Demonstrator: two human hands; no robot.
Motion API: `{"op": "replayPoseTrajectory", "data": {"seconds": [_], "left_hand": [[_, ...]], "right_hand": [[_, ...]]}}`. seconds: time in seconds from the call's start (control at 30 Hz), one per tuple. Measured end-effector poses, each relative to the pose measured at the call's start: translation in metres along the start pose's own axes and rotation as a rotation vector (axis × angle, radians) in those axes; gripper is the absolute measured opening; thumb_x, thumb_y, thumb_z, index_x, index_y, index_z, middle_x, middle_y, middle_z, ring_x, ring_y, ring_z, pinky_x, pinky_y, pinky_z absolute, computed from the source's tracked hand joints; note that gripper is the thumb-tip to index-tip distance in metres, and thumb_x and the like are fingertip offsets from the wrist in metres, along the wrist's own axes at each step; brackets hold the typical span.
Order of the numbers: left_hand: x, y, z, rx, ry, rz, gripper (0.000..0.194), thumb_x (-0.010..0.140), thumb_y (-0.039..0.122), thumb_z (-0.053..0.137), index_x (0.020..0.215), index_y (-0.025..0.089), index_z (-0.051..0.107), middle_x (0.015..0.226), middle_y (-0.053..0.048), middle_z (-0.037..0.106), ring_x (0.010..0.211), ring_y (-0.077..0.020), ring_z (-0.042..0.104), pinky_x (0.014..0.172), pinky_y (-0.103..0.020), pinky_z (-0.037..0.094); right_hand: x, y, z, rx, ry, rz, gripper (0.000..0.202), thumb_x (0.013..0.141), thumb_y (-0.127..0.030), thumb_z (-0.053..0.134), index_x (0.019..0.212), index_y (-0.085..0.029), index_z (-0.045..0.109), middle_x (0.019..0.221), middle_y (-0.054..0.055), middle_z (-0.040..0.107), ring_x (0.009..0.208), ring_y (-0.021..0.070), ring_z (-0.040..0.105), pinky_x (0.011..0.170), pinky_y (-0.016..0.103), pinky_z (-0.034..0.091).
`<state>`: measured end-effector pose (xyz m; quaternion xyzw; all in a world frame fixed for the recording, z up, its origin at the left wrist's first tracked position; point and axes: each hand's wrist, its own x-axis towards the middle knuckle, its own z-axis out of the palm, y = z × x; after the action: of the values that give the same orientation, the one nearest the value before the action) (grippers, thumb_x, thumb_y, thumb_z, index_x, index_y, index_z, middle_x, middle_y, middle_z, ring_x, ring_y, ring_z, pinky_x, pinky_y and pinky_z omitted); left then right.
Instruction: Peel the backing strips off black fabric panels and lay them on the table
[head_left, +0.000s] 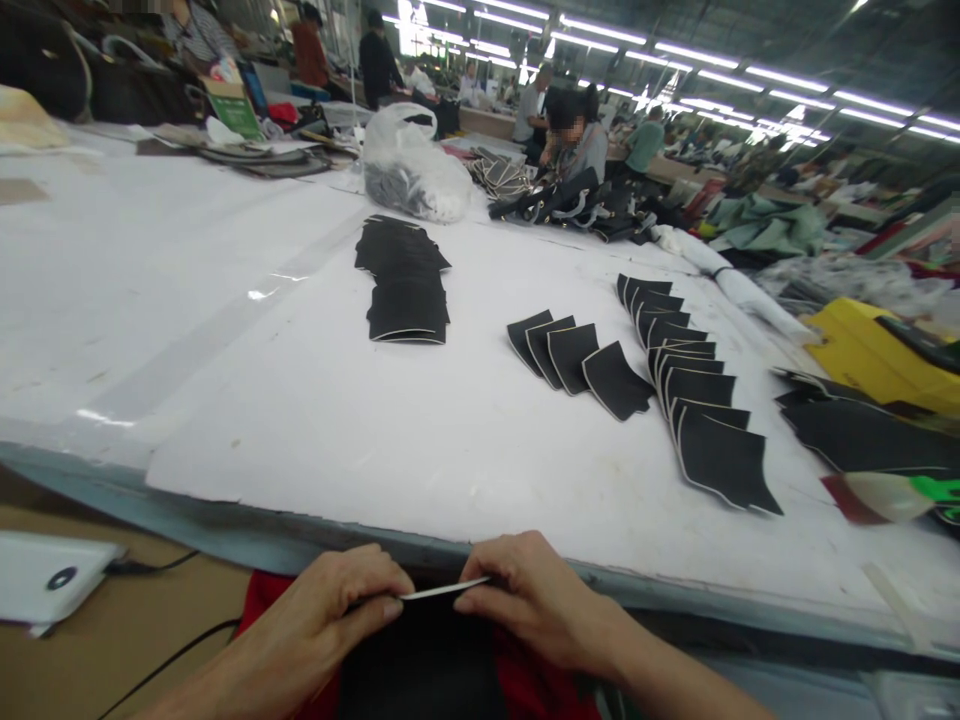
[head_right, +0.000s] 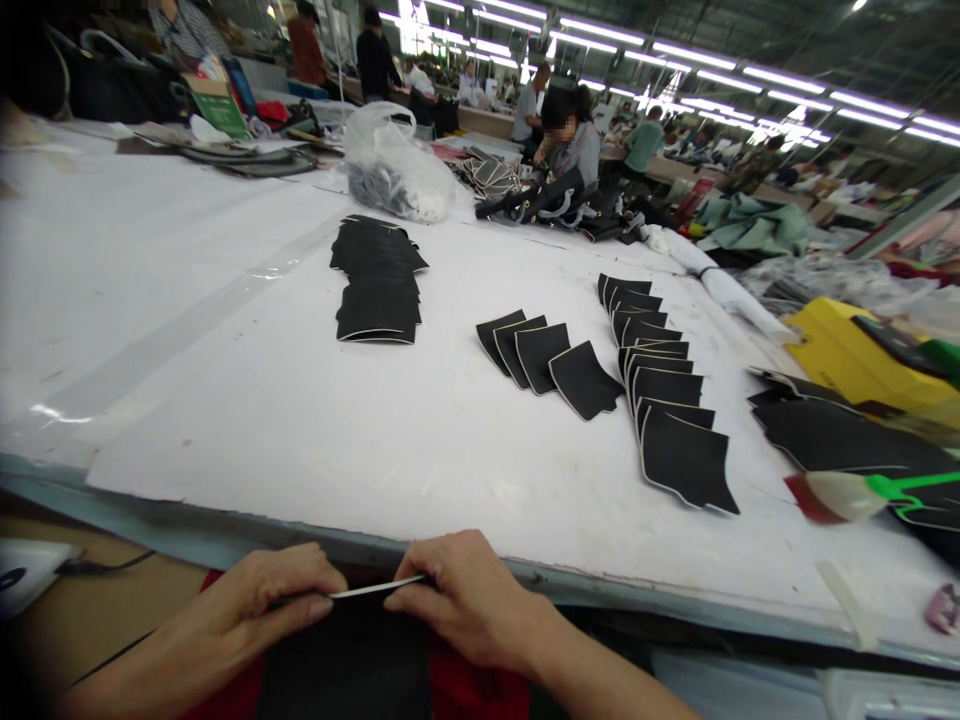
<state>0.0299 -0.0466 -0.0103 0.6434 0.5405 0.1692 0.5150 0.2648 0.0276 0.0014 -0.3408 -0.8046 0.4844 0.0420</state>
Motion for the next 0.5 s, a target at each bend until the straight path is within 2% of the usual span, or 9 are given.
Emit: {"op": "replayPoseTrajectory", "data": {"seconds": [0.2,0.3,0.37,0.5], "left_hand": [[0.001,0.003,-0.001,0.065,0.008,-0.002,0.026,0.093,0.033,0.047,0.084,0.021,0.068,0.081,0.002,0.062,0.078,-0.0144,0.057,0.068,-0.022,0.036],[0.009,0.01,0.0,0.144,0.013,0.034,0.021,0.092,0.031,0.05,0.092,0.024,0.07,0.084,0.001,0.064,0.08,-0.0155,0.058,0.07,-0.022,0.036],[0.017,0.015,0.004,0.199,0.016,0.074,0.022,0.093,0.031,0.049,0.091,0.023,0.07,0.083,0.0,0.064,0.08,-0.0164,0.058,0.07,-0.023,0.036],[0.032,0.016,0.013,0.232,0.033,0.166,0.038,0.096,0.037,0.042,0.072,0.02,0.067,0.07,-0.002,0.062,0.068,-0.017,0.055,0.064,-0.026,0.036]], "right_hand": [[-0.003,0.009,0.0,0.109,0.057,-0.002,0.009,0.083,-0.023,0.071,0.077,-0.017,0.069,0.061,-0.006,0.056,0.059,0.0076,0.049,0.055,0.018,0.031],[0.0,0.01,0.002,0.1,0.085,-0.061,0.011,0.085,-0.025,0.069,0.077,-0.017,0.069,0.064,-0.005,0.059,0.061,0.0083,0.052,0.058,0.018,0.033],[0.004,0.01,0.005,0.031,0.086,-0.123,0.013,0.087,-0.028,0.067,0.079,-0.018,0.068,0.07,-0.003,0.063,0.066,0.0101,0.056,0.063,0.019,0.036],[0.014,0.019,0.016,-0.212,0.055,-0.147,0.019,0.092,-0.037,0.057,0.086,-0.023,0.068,0.079,0.001,0.069,0.072,0.0153,0.061,0.068,0.022,0.042]]}}
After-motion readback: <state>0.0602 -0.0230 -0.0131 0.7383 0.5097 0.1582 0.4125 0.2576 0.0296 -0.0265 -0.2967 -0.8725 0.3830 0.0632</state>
